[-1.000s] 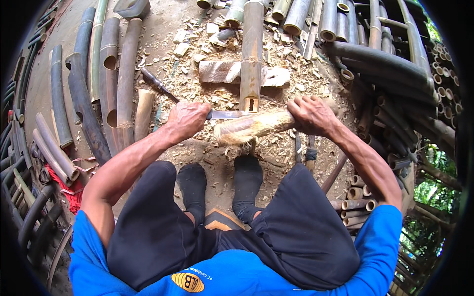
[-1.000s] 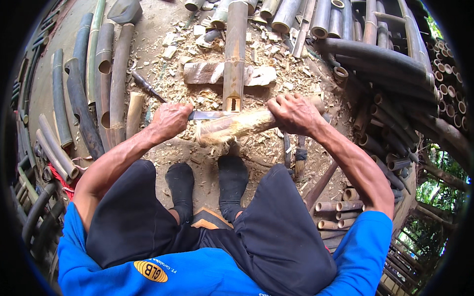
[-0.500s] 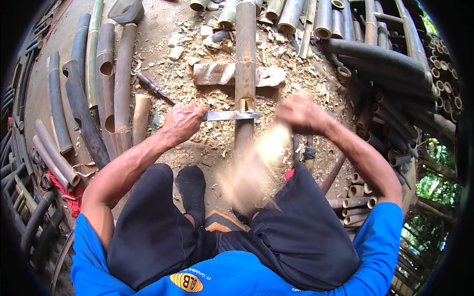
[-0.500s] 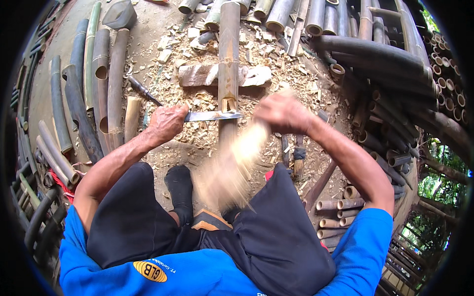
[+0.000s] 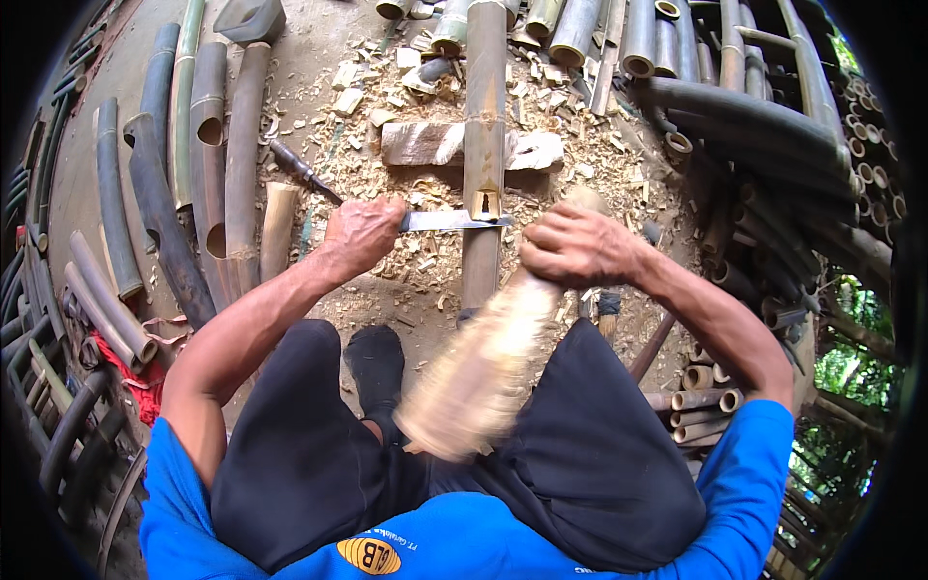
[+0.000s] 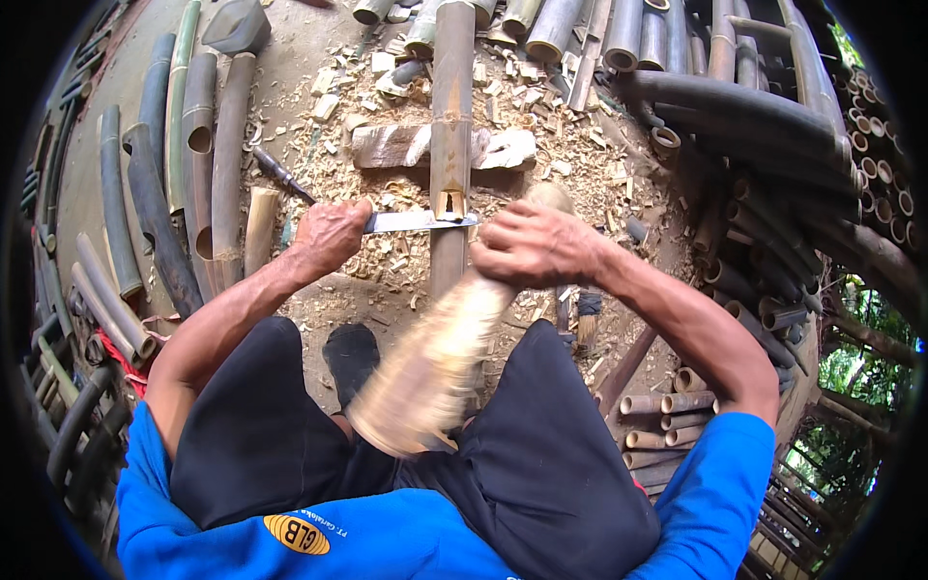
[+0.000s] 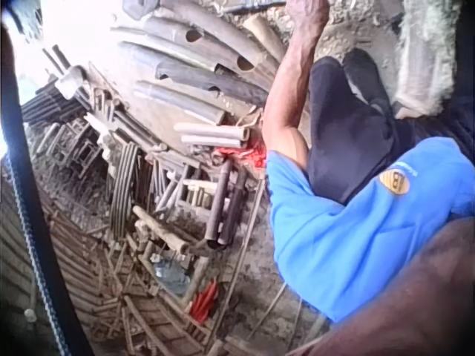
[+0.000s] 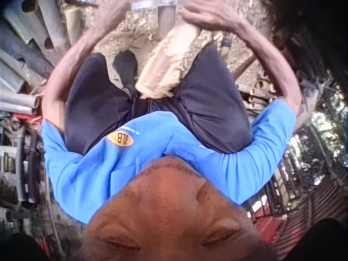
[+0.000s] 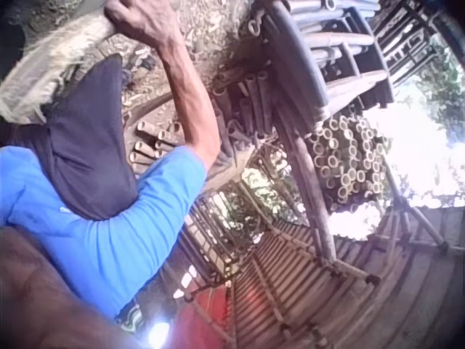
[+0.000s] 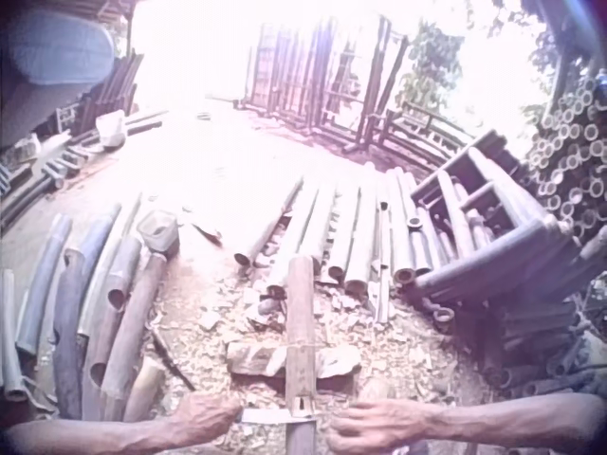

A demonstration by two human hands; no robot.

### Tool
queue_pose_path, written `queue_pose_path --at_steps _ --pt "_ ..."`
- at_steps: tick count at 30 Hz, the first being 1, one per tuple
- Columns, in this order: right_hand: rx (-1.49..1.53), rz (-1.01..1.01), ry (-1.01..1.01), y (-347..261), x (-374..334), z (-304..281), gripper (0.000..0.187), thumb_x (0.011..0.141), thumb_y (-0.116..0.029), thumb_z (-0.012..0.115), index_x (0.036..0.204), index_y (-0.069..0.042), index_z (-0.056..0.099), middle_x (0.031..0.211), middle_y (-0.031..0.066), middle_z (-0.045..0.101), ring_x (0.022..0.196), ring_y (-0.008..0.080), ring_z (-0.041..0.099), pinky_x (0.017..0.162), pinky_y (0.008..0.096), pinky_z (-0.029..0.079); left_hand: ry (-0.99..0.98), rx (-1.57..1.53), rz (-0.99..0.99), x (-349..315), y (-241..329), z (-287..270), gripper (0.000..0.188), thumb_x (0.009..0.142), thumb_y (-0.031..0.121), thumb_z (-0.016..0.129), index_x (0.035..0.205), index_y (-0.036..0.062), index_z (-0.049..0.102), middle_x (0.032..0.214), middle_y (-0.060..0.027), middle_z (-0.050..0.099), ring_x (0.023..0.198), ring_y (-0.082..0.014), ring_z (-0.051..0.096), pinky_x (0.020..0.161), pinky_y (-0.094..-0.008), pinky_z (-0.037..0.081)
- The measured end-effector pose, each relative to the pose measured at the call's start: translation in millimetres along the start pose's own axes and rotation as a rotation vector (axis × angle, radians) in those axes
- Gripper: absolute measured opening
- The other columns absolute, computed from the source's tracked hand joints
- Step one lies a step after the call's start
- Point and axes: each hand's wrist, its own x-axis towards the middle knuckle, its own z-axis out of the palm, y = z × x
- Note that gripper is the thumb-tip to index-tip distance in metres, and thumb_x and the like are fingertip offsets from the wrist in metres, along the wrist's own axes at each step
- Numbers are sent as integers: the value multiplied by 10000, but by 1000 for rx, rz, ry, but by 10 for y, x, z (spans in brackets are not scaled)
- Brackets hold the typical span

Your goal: The person scrapes the outer layer of a bamboo pipe using a knife and then wipes it with a dry piece of bamboo bark, before picking up other bamboo pipes and using the knife to widen a pre-cut hole in one of them.

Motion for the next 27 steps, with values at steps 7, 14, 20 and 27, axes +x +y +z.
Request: queue_pose_path --at_steps 7,14,20,27 --pt "31 654 -43 198 -62 -659 538 749 -143 809 1215 -96 545 983 145 683 922 330 698 795 438 566 24 -347 152 244 -454 40 304 813 219 794 1047 48 702 840 -134 728 683 -269 702 637 -431 558" --pt "582 1235 501 -114 -85 -636 692 781 -263 818 1341 -37 481 1186 183 642 1067 268 648 929 421 516 -303 -1138 -31 369 -292 -182 390 914 438 786 862 56 726 594 45 556 509 -55 499 448 -268 371" --pt "1114 1429 587 -490 -251 -568 592 837 -254 782 1297 16 527 1068 87 661 932 141 650 849 302 533 -18 -578 171 454 -126 -424 527 1003 506 621 884 9 748 599 -152 602 541 -272 589 572 -439 466" --pt "919 1349 577 -819 -216 -520 651 845 -208 777 1371 23 471 1151 112 645 1021 172 637 919 329 518 -12 -447 138 320 -166 -413 519 980 565 608 889 86 785 637 -175 662 625 -351 682 614 -463 529"
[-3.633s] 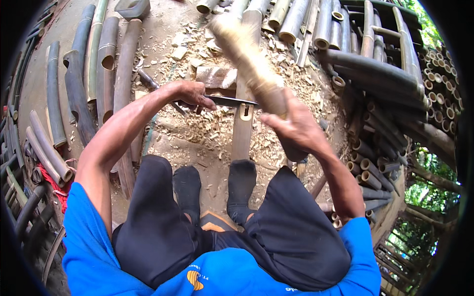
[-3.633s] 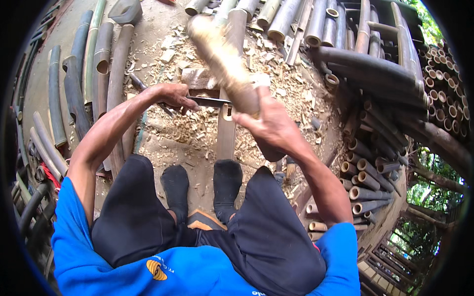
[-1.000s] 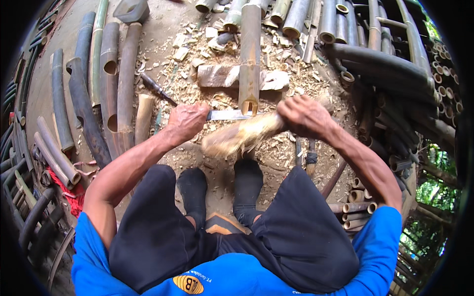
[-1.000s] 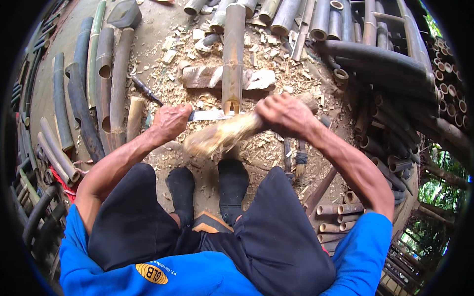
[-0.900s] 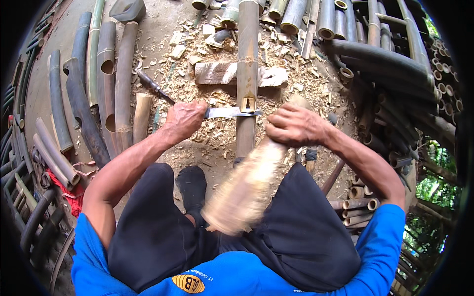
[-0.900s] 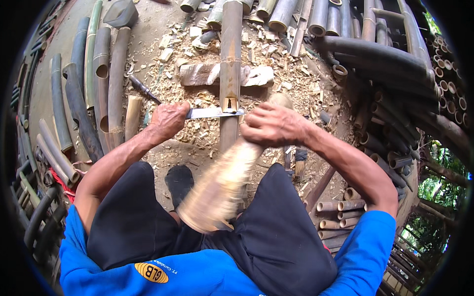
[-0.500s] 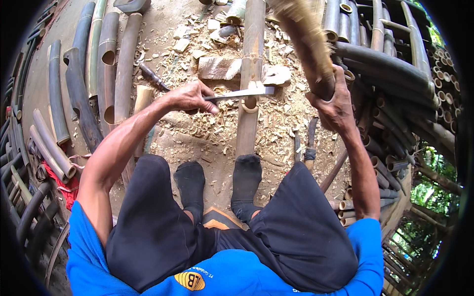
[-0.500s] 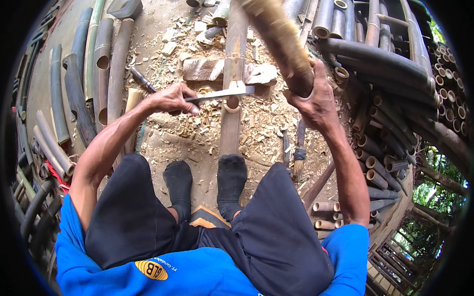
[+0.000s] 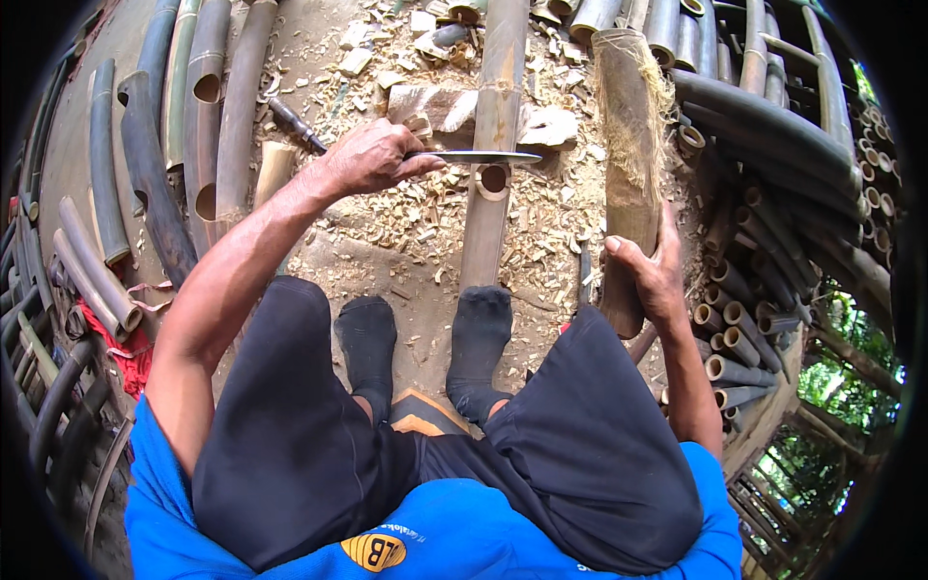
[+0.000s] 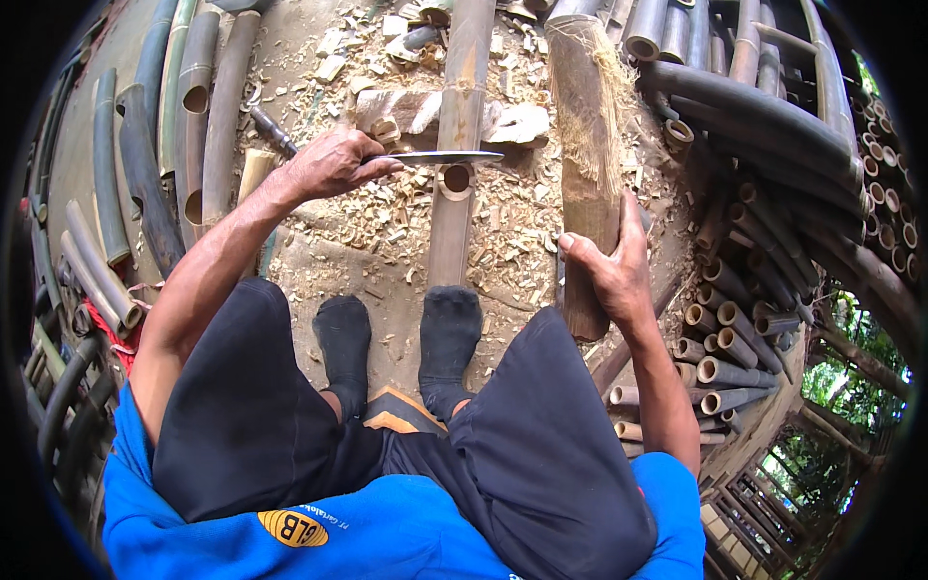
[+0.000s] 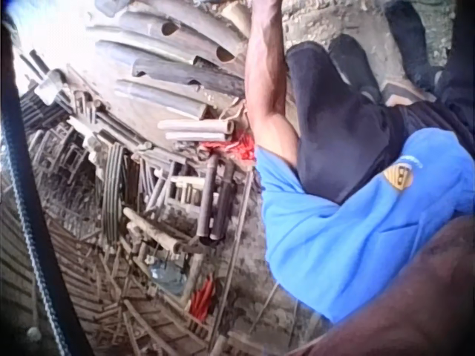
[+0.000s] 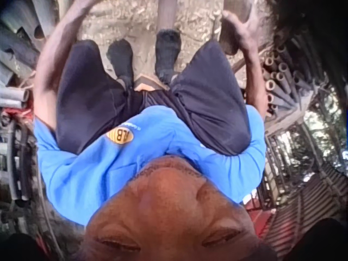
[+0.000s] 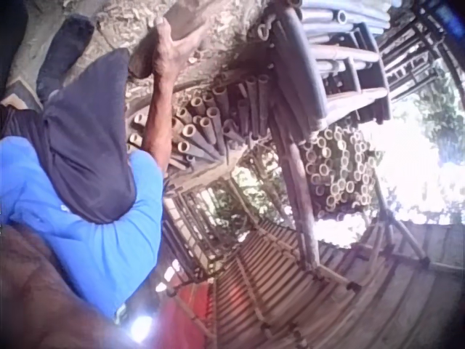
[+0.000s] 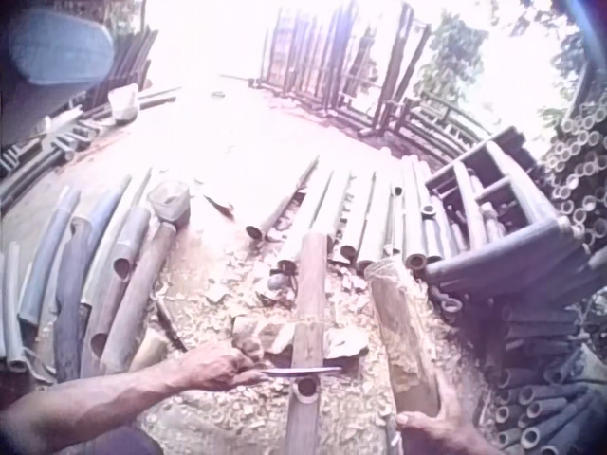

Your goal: The person scrapes the outer layer of a bamboo pipe using a knife and then wipes it with a dry piece of bamboo bark, before picking up other bamboo pipes and using the knife to widen a pre-cut hole in one of them.

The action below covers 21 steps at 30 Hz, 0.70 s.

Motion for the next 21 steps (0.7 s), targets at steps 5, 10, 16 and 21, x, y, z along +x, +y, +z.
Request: queue_pose_path --at_steps 5,10,16,21 --pt "-268 -144 63 155 -234 97 718 879 -296 758 1409 17 388 1150 201 634 1061 313 642 962 432 506 71 212 -36 -51 -17 116 498 971 525 638 892 50 767 688 -173 682 681 -351 696 663 -474 547" --pt "-521 226 -301 28 -198 -121 706 849 -280 772 1369 41 419 1149 252 638 1071 340 646 959 421 503 17 155 -64 12 -41 97 523 974 521 639 848 25 749 674 -190 671 671 -362 692 649 -481 535" --pt "-147 -145 316 147 -651 214 737 843 -302 765 1411 22 426 1218 236 623 1109 324 635 1019 427 487 -57 64 -87 143 39 89 396 972 459 667 998 87 799 649 -173 658 604 -326 662 610 -460 498" --pt "-176 259 -208 -208 -435 -116 616 822 -254 793 1298 6 502 1202 192 638 1099 274 632 964 391 512 -37 93 -65 12 -113 95 448 966 473 666 890 43 770 650 -201 638 611 -375 644 602 -479 495"
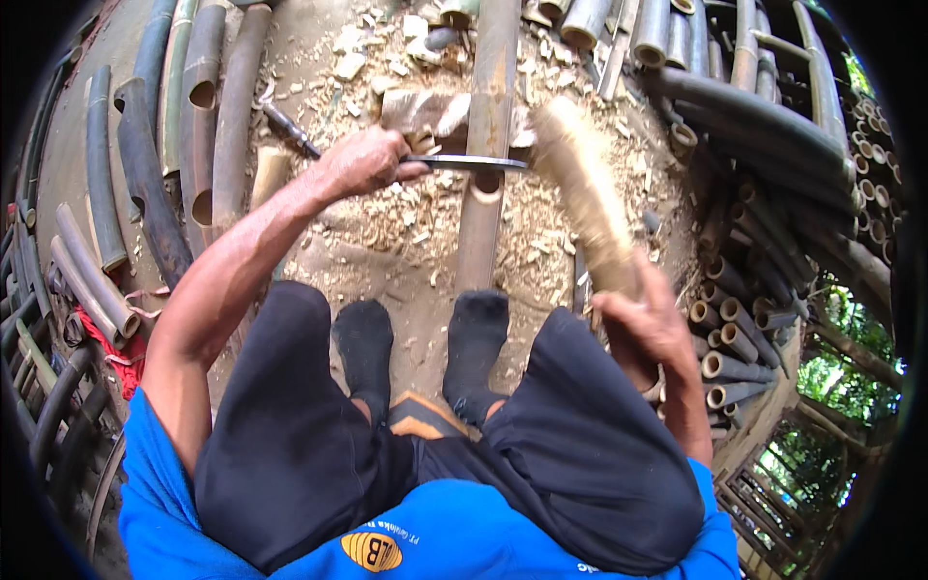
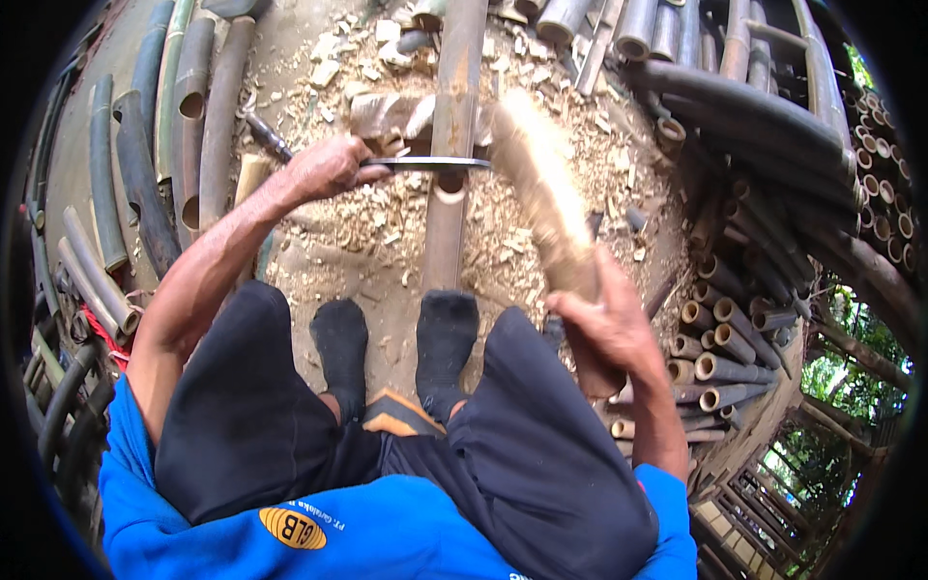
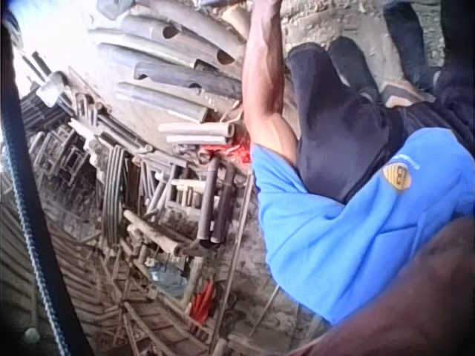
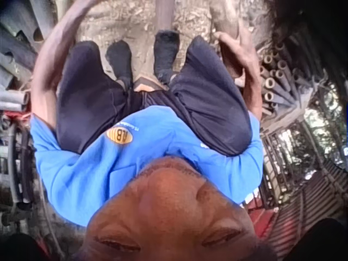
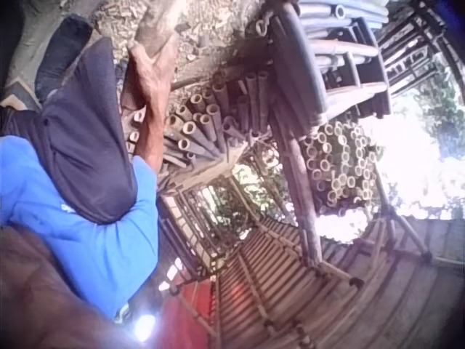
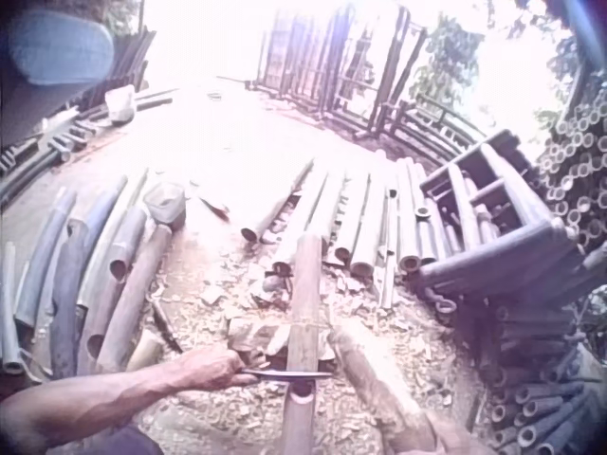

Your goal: The person scrapes the outer layer of a bamboo pipe using a knife and then wipes it with a dry piece of bamboo bark, before picking up other bamboo pipes and using the knife to widen a pre-cut hole in one of them.

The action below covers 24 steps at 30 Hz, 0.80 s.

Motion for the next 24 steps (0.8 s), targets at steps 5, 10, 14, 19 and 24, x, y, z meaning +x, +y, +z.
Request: queue_pose_path --at_steps 5,10,14,19,24 --pt "461 -282 518 185 -180 347 678 849 -194 745 1412 36 446 1168 177 622 1039 244 627 921 404 520 -23 -21 -2 77 122 -43 481 964 484 667 864 22 758 614 -202 613 596 -378 636 591 -486 481" --pt "61 69 -119 178 38 78 711 823 -224 777 1408 38 469 1233 155 612 1119 236 599 982 371 489 -80 78 24 33 -124 -16 582 965 541 645 776 -3 726 626 -203 647 623 -367 681 602 -478 519" --pt "338 -118 359 16 -131 223 731 803 -222 796 1398 49 471 1216 171 622 1091 227 613 978 364 492 -116 -15 -39 25 -36 -75 616 957 562 653 753 -17 706 613 -197 641 594 -360 668 588 -470 516" --pt "53 -55 81 1015 -57 583 732 802 -208 784 1414 47 474 1210 148 640 1048 207 635 929 322 510 -195 22 -32 140 106 -176 609 951 572 655 799 -15 717 642 -193 658 616 -353 678 597 -468 518" --pt "482 157 188 400 -118 294 751 784 -174 734 1435 40 428 1079 121 643 906 179 662 816 328 572 13 341 334 -332 45 125 369 1040 379 582 766 137 533 614 -46 528 501 -176 533 512 -364 511"
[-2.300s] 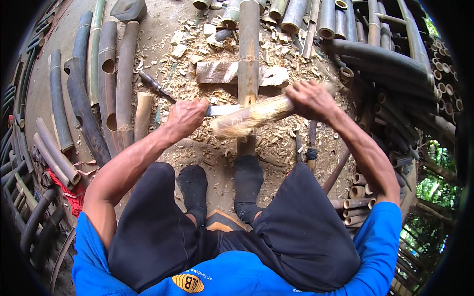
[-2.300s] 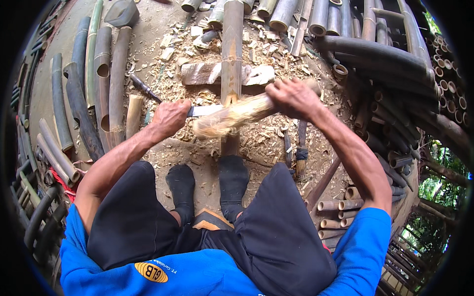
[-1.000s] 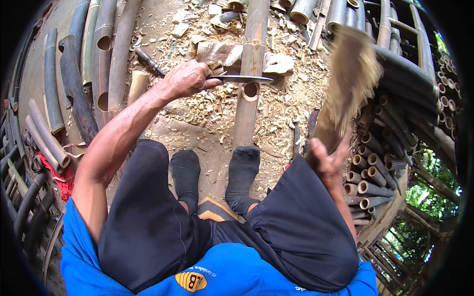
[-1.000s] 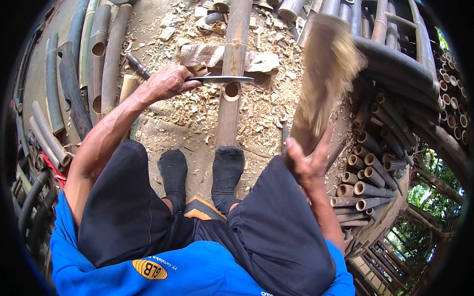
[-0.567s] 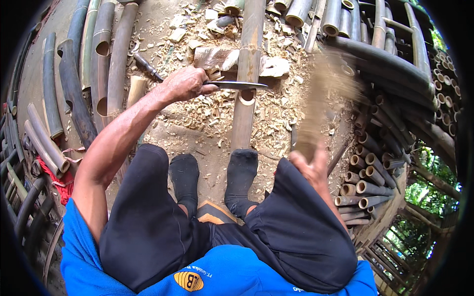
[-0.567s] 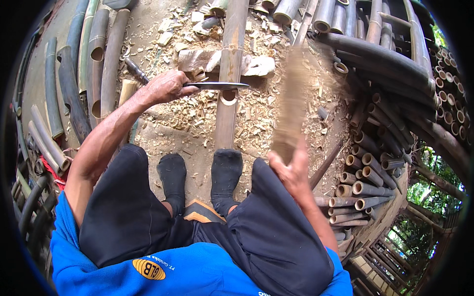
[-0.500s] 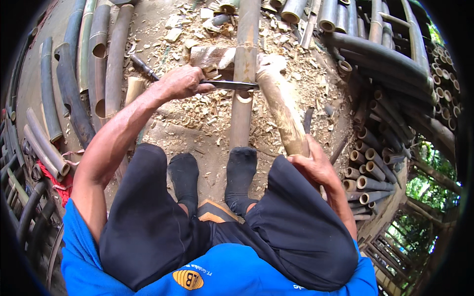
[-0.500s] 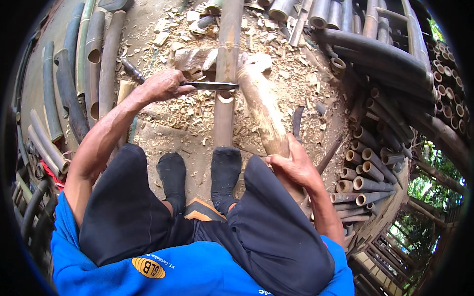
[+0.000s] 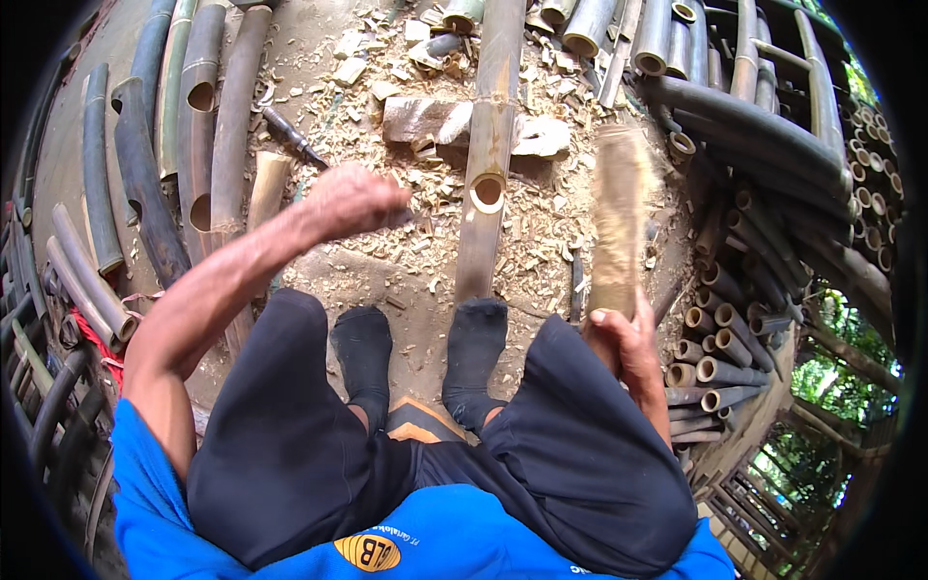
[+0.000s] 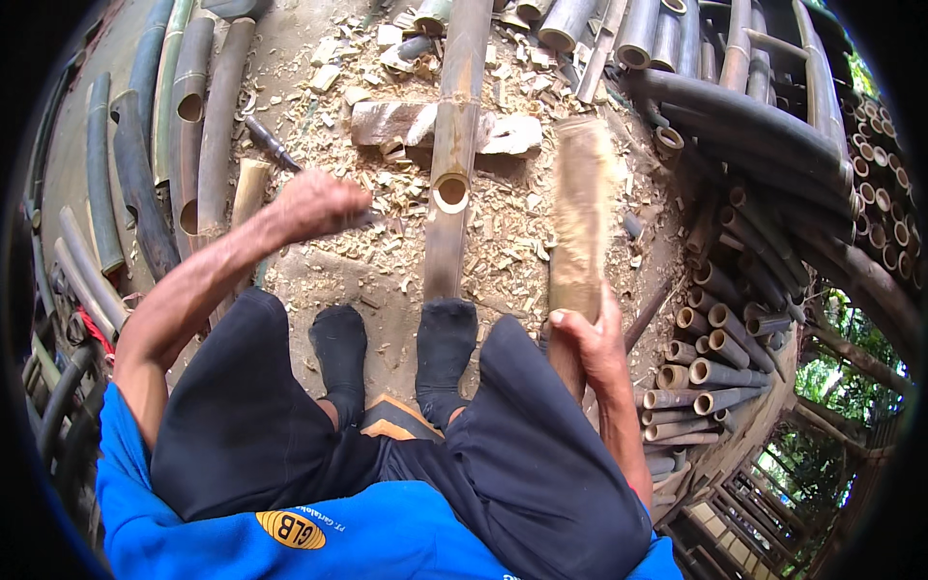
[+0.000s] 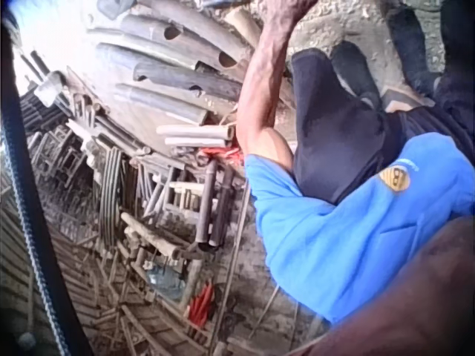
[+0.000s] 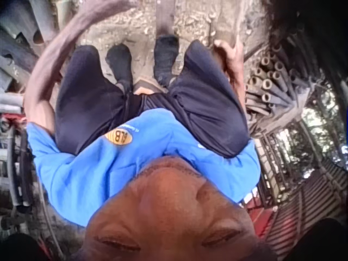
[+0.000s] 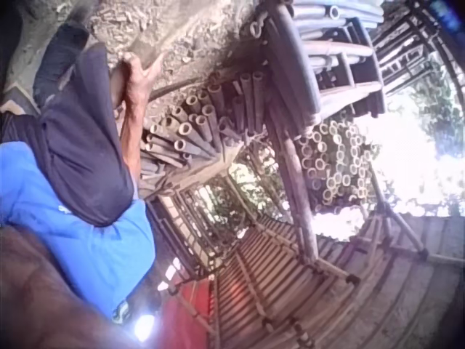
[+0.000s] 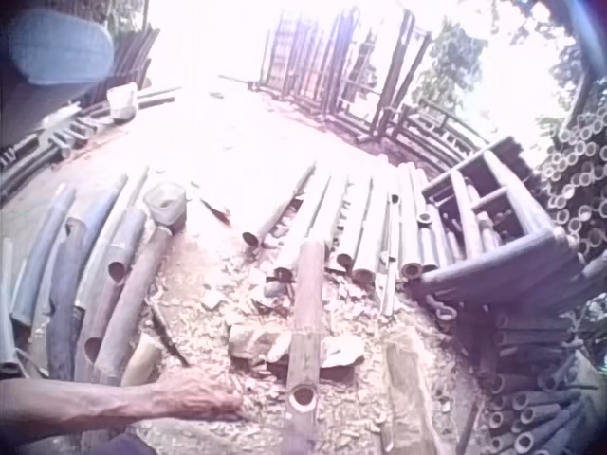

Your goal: The person scrapes the outer layer of a bamboo pipe using a knife and then wipes it with a dry piece of bamboo bark, before picking up other bamboo pipes and using the knife to widen a pre-cut hole in one of them.

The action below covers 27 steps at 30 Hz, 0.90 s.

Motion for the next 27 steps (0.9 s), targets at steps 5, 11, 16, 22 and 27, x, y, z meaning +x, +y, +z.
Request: queue_pose_path --at_steps 5,11,16,22,27 --pt "40 -160 -33 -114 315 -83 722 787 -150 756 1404 50 438 1099 108 655 889 171 673 823 313 566 102 -343 -170 -149 63 56 502 974 498 639 699 78 622 566 -101 578 564 -305 632 609 -469 535" --pt "-177 -325 -8 -436 483 280 734 815 -195 828 1404 11 441 1168 110 635 995 223 657 889 372 547 47 -162 -320 40 -334 -177 658 985 624 547 740 29 681 670 -199 647 703 -359 684 641 -476 530" --pt "-644 -566 -87 -488 527 592 639 847 -232 769 1336 -8 423 1121 240 649 1014 352 666 912 475 526 12 -200 -360 59 -331 -173 625 971 598 591 768 15 692 684 -205 654 709 -388 685 655 -499 530" --pt "-779 -418 -274 -1035 654 672 654 841 -274 781 1360 1 494 1106 249 664 1036 323 666 925 418 518 -71 -242 -381 42 -364 -162 622 948 589 636 756 -1 683 644 -209 629 657 -397 671 616 -494 517" --pt "-289 -799 -44 -1089 596 868 709 865 -196 809 1437 6 442 1224 161 643 1093 240 632 971 380 500 52 -237 -318 7 -438 -95 696 931 631 639 696 -23 681 547 -196 573 533 -358 626 545 -482 483"
